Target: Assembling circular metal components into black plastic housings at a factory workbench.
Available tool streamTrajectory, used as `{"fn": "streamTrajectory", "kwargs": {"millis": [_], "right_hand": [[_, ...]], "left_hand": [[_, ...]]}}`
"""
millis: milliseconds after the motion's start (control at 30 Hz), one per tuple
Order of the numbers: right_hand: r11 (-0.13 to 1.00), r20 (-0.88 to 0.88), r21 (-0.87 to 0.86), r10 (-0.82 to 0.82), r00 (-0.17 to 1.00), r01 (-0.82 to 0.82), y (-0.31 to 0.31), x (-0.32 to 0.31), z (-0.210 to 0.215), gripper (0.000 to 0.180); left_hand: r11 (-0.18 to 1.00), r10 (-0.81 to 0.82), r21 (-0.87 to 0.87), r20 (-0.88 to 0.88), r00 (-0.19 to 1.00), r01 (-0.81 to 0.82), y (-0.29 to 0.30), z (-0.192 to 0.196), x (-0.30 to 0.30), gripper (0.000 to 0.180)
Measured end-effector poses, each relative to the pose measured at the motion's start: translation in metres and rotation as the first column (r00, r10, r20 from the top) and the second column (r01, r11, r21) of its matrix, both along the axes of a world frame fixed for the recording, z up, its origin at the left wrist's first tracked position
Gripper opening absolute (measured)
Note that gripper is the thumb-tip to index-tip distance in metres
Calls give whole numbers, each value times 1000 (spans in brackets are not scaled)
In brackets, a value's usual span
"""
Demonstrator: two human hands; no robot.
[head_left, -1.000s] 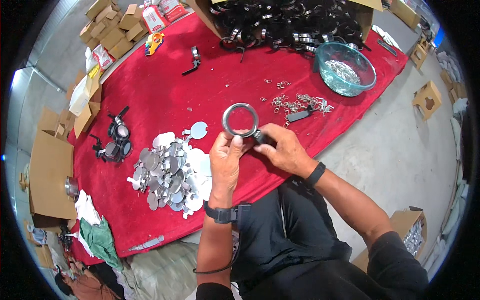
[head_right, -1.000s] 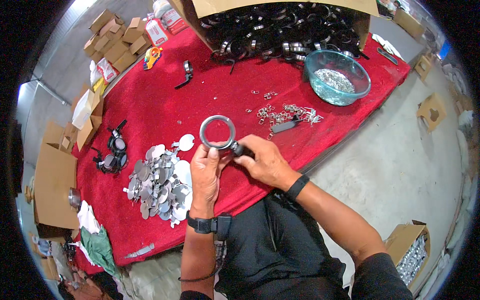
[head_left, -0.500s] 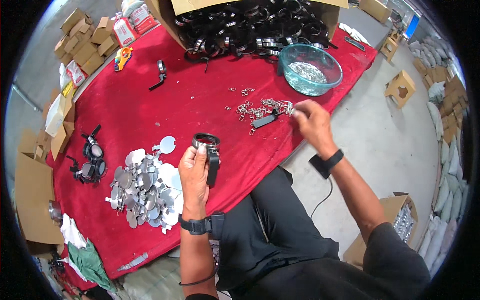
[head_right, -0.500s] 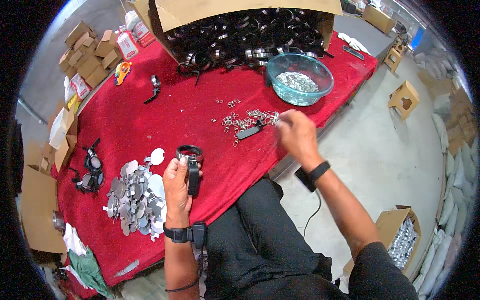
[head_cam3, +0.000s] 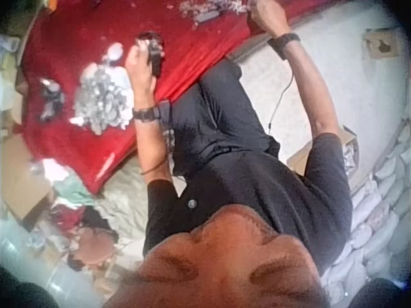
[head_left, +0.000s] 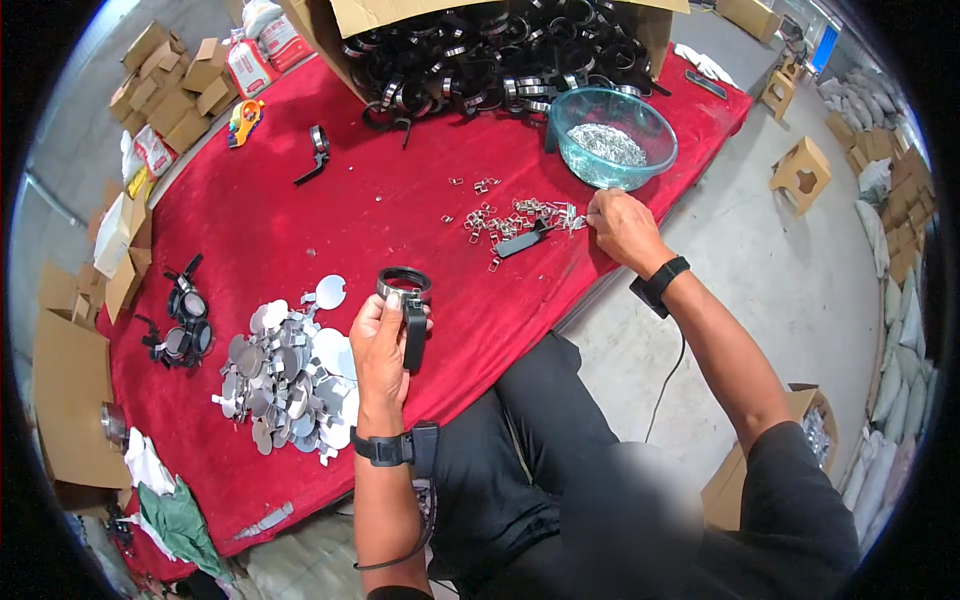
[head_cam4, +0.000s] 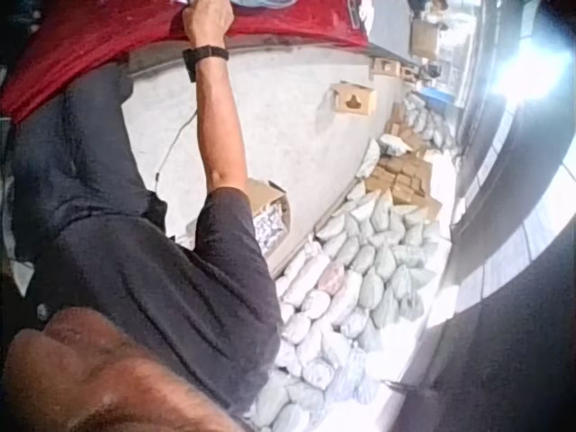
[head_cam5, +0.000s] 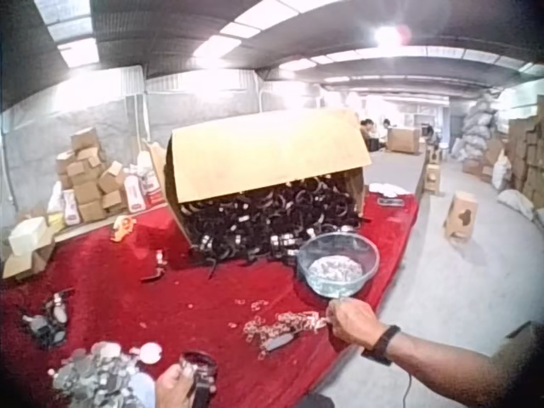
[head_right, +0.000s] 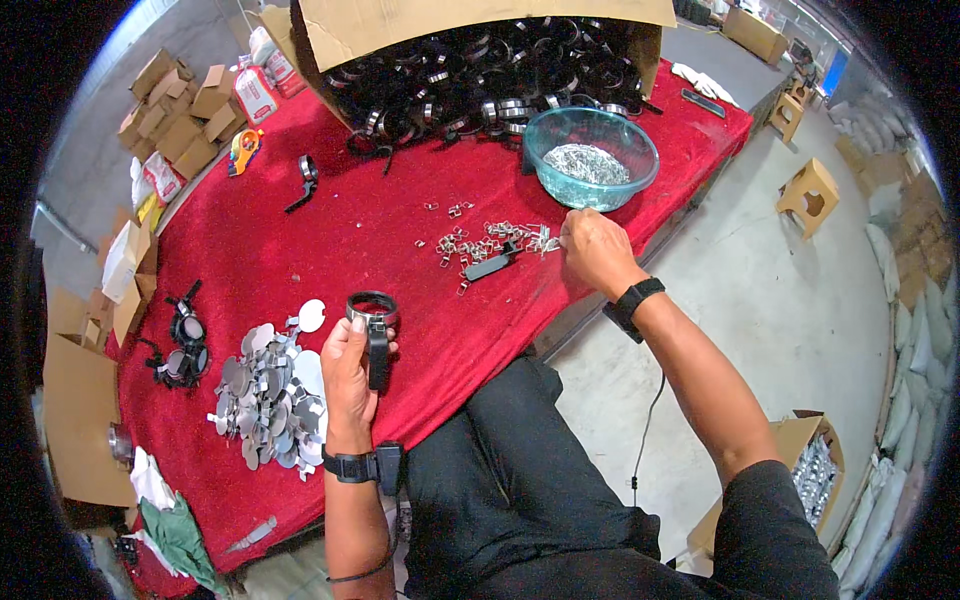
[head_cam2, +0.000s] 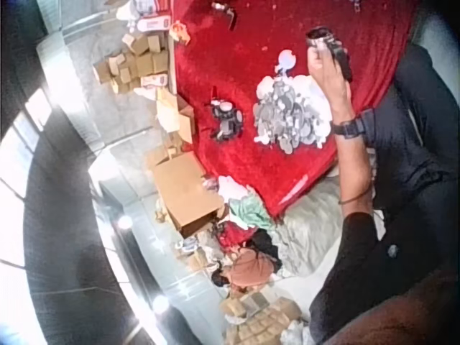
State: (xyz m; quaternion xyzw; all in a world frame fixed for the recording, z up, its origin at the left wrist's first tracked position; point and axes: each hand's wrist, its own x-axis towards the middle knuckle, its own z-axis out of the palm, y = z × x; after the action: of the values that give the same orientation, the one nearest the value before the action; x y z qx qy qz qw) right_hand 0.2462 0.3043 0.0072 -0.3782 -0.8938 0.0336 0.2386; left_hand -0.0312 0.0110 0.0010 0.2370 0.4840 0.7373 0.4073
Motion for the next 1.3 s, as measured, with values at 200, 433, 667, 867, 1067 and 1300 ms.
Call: {"fn": "streamTrajectory", "kwargs": {"millis": [200,433,667,867,1067,1300], "right_hand": [[876,-370,-482,-175,912,-28,-20,10,9,5],[574,-596,-673,-47,801,-467,-143,-51,42,19],[503,-653,-648,20,757,-572,-198,-110,38,16],[533,-685,-604,34,728,-593,-206,-124,45,11],[629,-700,-503,104,706,-592,-208,-126,42,9],[410,-716,-671,-144,683,-618,-209,-116,36,13]], "left_hand": [[999,-13,43,-19,1000,14,0,-4,0,29],[991,-122,67,160,979,113,-13,-4,-14,31],[968,-201,228,476,856,101,-15,-3,-11,30],[975,-189,196,509,839,101,-17,3,-10,32],[956,-250,259,476,843,137,-18,0,-13,29],[978,-67,205,200,977,25,-9,10,9,27]]}}
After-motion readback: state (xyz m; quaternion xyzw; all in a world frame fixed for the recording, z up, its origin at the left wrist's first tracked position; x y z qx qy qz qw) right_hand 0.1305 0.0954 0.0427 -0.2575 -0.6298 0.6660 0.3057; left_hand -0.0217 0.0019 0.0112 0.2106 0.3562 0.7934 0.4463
